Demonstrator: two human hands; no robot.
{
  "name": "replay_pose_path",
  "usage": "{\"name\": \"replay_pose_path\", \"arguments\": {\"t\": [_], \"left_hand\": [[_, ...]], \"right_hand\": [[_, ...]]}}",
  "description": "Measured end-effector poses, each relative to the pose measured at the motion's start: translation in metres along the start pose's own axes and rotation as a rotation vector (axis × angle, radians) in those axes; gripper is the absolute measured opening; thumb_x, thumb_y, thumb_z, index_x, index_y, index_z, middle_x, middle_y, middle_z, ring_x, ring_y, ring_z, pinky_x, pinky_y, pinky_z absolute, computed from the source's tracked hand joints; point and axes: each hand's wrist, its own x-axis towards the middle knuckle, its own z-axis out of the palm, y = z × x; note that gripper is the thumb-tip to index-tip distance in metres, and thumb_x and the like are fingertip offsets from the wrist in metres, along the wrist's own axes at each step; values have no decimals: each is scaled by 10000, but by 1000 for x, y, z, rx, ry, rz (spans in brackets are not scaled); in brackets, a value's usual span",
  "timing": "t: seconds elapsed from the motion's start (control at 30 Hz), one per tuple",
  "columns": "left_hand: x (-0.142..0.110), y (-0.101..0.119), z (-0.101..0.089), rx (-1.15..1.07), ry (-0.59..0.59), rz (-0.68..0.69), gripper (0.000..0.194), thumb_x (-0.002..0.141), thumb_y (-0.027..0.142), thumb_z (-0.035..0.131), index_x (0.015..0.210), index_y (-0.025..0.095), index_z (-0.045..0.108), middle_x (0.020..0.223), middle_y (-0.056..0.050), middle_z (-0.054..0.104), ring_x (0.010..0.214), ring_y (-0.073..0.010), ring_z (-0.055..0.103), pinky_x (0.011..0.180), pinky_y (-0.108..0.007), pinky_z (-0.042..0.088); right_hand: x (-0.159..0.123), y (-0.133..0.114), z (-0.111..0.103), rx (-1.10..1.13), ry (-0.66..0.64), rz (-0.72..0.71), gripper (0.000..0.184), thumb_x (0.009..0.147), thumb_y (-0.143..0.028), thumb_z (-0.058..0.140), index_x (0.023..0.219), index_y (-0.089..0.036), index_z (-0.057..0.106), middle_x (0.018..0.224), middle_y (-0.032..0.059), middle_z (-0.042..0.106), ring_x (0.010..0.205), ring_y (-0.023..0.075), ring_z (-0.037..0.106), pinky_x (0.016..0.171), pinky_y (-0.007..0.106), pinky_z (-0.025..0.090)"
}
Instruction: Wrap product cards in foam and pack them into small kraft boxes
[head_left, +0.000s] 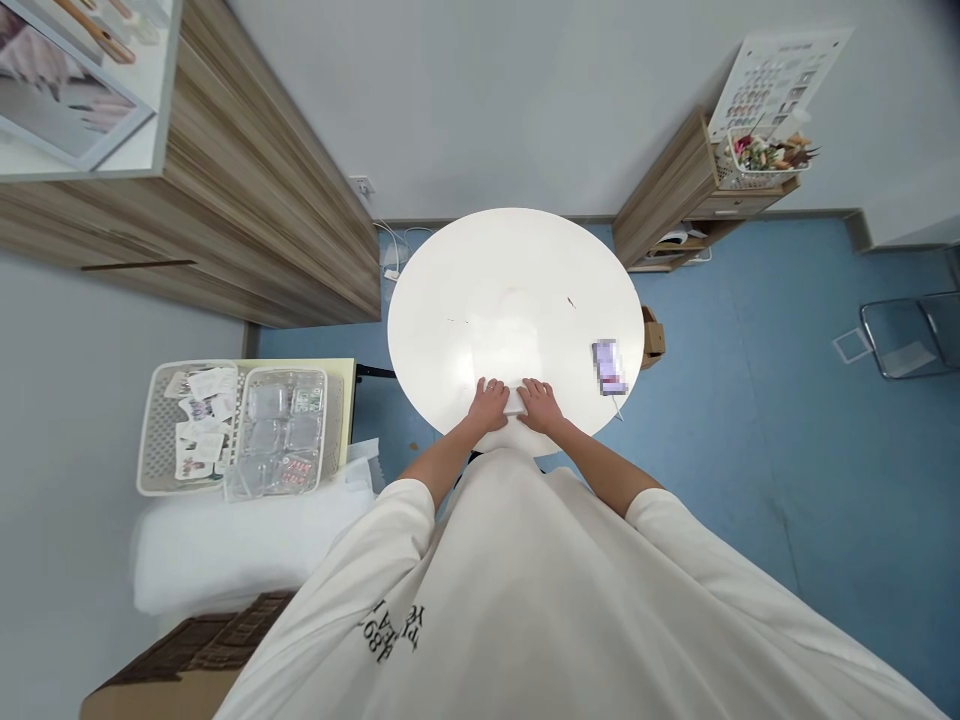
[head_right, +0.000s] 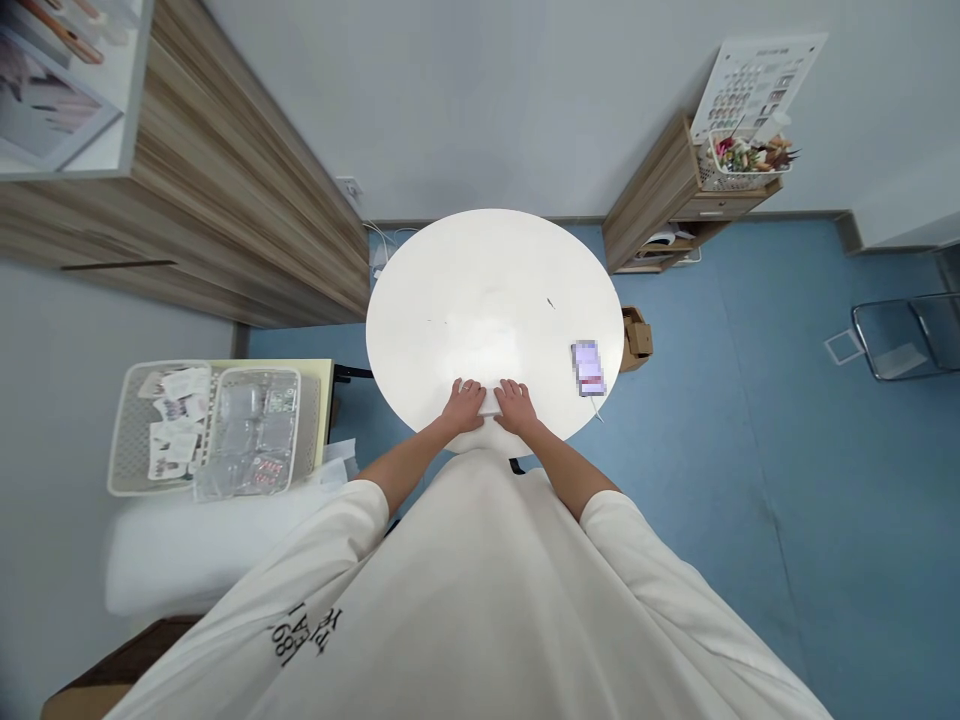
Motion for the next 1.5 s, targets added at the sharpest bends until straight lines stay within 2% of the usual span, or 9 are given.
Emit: {"name": "replay_pose_path", "arguments": {"t": [0.13,0.3,0.43,0.6,0.77,0.93,1.13,1.33,1.5], "left_hand": [[-3,0,-9,-45,-60,51,498,840,412,607,1260,145,585,1296,-186,585,1324,-360,463,1225,-600,90],[0,-4,-19,-127,-79,20,347,958,320,416,1211,186,612,1175,-128,655,1281,-296,518,1218,-595,114],[12,-7,-24,-155,7,-67,394,983,238,342,1303,194,567,1277,-130,633,1320,-284,496,1210,-574,155],[27,-9,-23,-129,61,-124,559,921,210,440,1478,169,419,1510,-175,464,1439,-322,363,1205,-571,163],[37,-13,-16,-122,-2,-135,689,860,224,522,1527,161,365,1543,-198,421,1481,-358,300,1198,-591,171],[42,-10,-13,-123,39,-106,809,808,235,597,1562,165,313,1612,-216,317,1526,-389,218,1219,-614,100],[45,-4,-17,-170,46,-131,777,791,220,626,1518,146,363,1567,-240,377,1528,-408,221,1227,-644,46],[43,-4,-19,-154,9,-142,758,785,242,664,1486,154,390,1570,-235,368,1512,-403,261,1237,-625,66],[33,5,-17,-117,15,-154,757,824,263,624,1524,157,356,1613,-217,310,1528,-404,207,1231,-619,86]], "right_hand": [[-5,1,-1,-9,-4,-16,618,893,-414,632,1436,-149,499,1632,198,304,1508,351,228,1203,517,132],[2,3,-13,19,-12,12,500,967,-440,485,1377,-167,568,1596,174,374,1478,338,279,1188,517,160],[6,2,-24,52,83,96,586,992,-451,416,1505,-167,437,1605,172,357,1470,327,289,1175,494,191],[-8,4,-29,33,194,191,627,1004,-415,378,1574,-159,321,1650,163,264,1494,324,228,1184,491,175],[-23,14,-24,53,163,284,607,1018,-416,351,1576,-178,313,1653,149,262,1482,312,253,1184,481,206],[-29,22,-19,108,89,366,607,1028,-439,328,1575,-177,305,1646,151,275,1473,310,279,1178,470,245],[-26,23,-15,210,29,422,606,1017,-430,358,1573,-196,298,1614,160,332,1443,331,336,1140,484,316],[-14,24,-11,374,8,525,617,1007,-448,374,1565,-195,303,1547,173,416,1381,344,422,1092,480,378],[6,25,-9,487,44,651,598,974,-479,422,1480,-160,414,1468,197,470,1327,352,470,1049,472,417]]}}
